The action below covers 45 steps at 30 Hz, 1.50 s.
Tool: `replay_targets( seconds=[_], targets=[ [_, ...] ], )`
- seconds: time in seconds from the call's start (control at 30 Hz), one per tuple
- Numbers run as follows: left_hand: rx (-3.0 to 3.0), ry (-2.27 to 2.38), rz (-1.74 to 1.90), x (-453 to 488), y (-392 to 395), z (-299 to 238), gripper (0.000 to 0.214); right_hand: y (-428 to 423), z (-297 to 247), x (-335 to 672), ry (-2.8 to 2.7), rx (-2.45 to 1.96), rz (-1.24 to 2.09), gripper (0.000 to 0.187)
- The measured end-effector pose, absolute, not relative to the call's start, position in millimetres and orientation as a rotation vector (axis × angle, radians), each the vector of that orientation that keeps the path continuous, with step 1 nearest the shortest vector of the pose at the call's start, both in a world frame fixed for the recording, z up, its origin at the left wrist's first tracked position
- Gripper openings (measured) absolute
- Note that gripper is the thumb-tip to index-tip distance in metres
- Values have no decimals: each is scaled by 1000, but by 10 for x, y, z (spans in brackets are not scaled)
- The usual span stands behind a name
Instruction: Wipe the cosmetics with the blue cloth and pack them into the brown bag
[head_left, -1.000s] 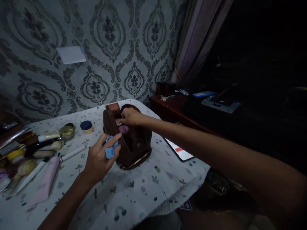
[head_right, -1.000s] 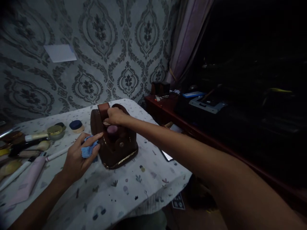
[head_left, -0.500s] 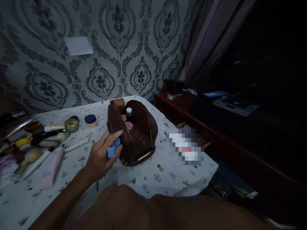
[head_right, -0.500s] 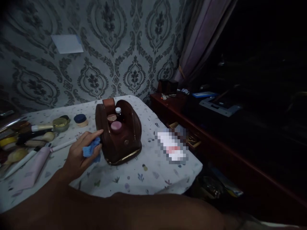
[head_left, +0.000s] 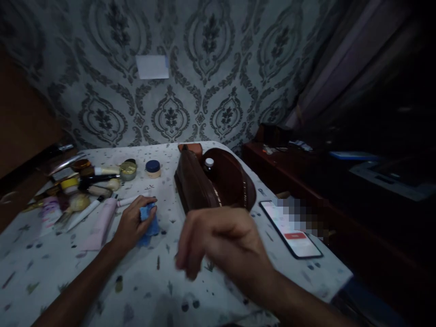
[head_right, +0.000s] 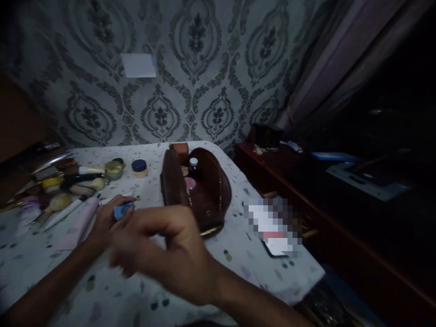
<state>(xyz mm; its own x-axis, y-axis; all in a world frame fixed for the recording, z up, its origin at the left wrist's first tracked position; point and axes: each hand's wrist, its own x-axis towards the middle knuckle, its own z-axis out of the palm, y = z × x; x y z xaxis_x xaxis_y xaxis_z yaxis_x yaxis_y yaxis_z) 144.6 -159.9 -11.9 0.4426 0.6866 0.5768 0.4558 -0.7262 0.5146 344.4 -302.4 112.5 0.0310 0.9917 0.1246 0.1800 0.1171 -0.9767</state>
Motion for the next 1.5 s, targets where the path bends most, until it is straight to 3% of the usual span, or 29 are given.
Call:
replay_targets(
  seconds=[0.13, 0.27, 0.43, 0.6, 0.83, 0.97, 1.23, 1.5],
  targets=[
    [2364, 1098, 1140, 1380, -1504, -130, 22, -2902, 1028, 3287, -1505, -952, 1088, 43],
    [2523, 1287, 1006, 1281, -1410, -162, 21, -2688, 616, 2927, -1633, -998, 1222, 30],
    [2660, 1845, 654, 998, -1238, -78, 31, -2296, 49, 2527, -1341, -1053, 1500, 24],
    [2427, 2169, 383, 731, -1075, 31, 28, -2118, -344, 2405, -1274, -1058, 1432, 21],
    [2630, 1965, 217, 953, -1203, -7, 28, -2124, -463, 2440, -1344, -1062, 1417, 20],
    [2677, 1805, 409, 1004, -1210, -12, 23, -2113, -443, 2442, -1294, -1054, 1453, 23],
    [2444, 2002, 558, 760, -478, 73, 38, -2081, -469, 2449, -1226, -1040, 1488, 28],
    [2416, 1628, 686, 798, -567, -56, 31, -2073, -436, 2468, -1172, -1032, 1533, 30]
  ],
)
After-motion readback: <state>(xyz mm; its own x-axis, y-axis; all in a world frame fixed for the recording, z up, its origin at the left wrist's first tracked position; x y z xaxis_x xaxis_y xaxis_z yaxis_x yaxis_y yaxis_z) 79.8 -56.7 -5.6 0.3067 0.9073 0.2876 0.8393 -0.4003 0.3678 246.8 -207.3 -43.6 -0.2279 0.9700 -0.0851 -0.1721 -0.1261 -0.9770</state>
